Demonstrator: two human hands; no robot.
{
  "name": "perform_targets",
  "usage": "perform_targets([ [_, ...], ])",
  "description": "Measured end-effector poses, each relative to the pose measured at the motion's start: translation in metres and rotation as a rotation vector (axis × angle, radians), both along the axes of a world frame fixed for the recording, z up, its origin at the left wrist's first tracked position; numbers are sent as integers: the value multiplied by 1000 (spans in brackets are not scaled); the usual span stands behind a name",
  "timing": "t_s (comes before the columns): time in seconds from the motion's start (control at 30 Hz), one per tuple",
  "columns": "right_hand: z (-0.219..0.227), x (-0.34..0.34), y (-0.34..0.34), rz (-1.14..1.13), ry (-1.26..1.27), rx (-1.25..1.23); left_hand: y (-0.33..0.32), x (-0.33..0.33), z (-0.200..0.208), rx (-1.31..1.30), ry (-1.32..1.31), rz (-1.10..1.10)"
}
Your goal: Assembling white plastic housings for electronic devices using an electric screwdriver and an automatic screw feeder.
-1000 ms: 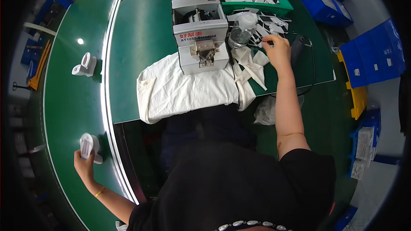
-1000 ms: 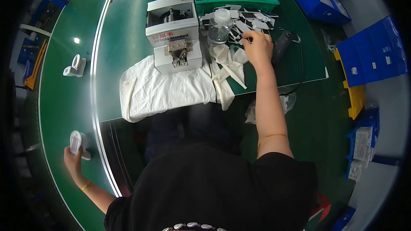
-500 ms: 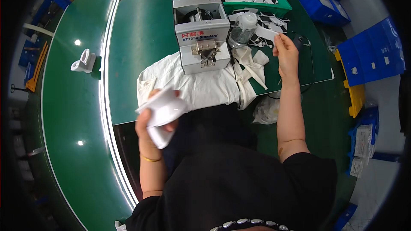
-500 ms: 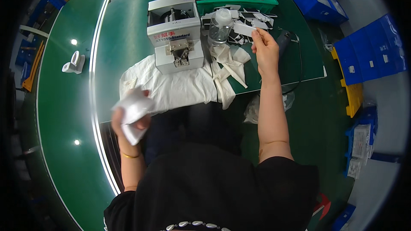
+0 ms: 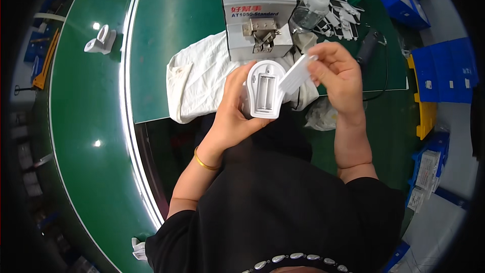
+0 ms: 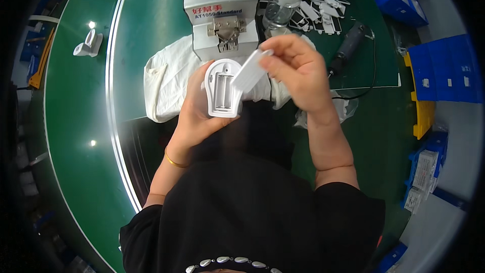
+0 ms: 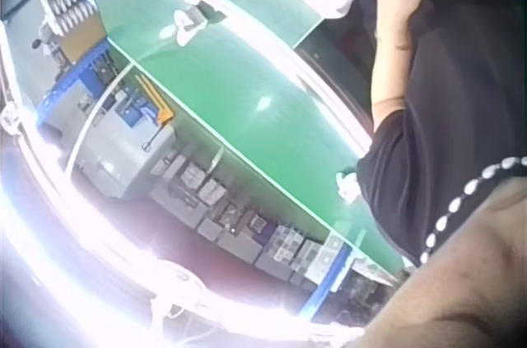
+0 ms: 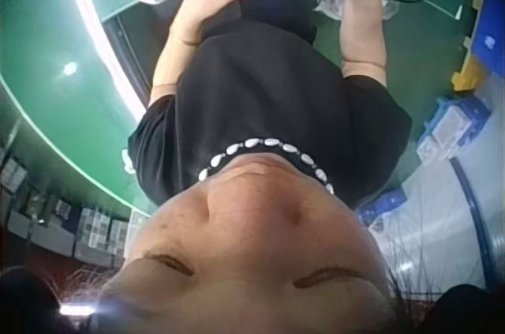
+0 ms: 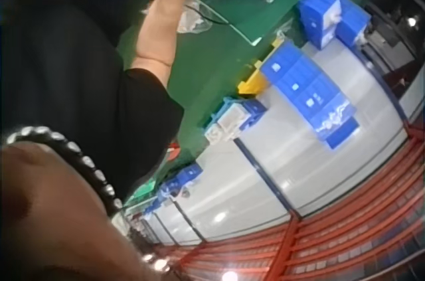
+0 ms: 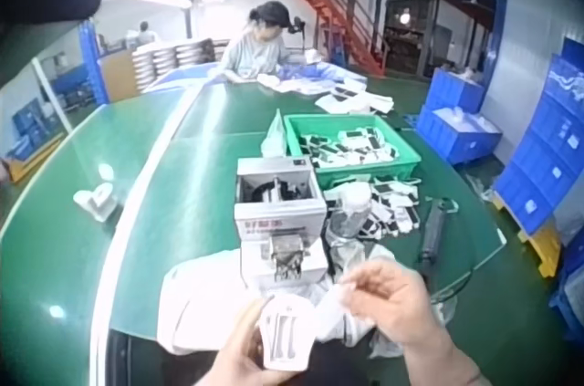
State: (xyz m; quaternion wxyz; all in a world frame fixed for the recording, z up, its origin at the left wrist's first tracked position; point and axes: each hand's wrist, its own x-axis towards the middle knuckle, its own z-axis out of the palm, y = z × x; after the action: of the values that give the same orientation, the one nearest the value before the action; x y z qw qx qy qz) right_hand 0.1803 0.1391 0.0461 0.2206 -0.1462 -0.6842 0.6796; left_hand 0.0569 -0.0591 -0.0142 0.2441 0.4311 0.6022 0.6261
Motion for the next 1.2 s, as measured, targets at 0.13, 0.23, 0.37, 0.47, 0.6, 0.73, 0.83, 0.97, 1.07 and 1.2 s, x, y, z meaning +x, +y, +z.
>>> perform_targets([
  [0.13, 4, -8, -27, 121, -57, 117, -1, 7, -2, -5, 32, 51],
  [0.23, 2, -10, -34, 116, -64, 115, -3, 8, 0, -40, 21, 60],
  [0.37, -1, -8, -41, 48, -61, 125, -2, 9, 4, -37, 14, 63],
  [0.47, 2, -6, -43, 31, -98, 257, -1, 7, 4, -49, 50, 31],
  [0.6, 7, -4, -39, 74, -166, 317, -1, 8, 1, -80, 73, 10],
  [0.73, 5, -13, -35, 17, -40, 892, 0, 10, 1, -64, 16, 29],
  [0.83, -12, -14, -43, 86, -59, 270, -1, 8, 7, -6, 108, 141],
  [0.97, -16, -12, -46, 238, -121, -319, -10, 7, 23, 14, -37, 46],
  [1.07, -21, -14, -52, 224, -47, -210, -14, 4, 35, 22, -356, -42],
  [1.2, -30, -14, -61, 200, -62, 14, -21, 8, 24, 6, -310, 25],
])
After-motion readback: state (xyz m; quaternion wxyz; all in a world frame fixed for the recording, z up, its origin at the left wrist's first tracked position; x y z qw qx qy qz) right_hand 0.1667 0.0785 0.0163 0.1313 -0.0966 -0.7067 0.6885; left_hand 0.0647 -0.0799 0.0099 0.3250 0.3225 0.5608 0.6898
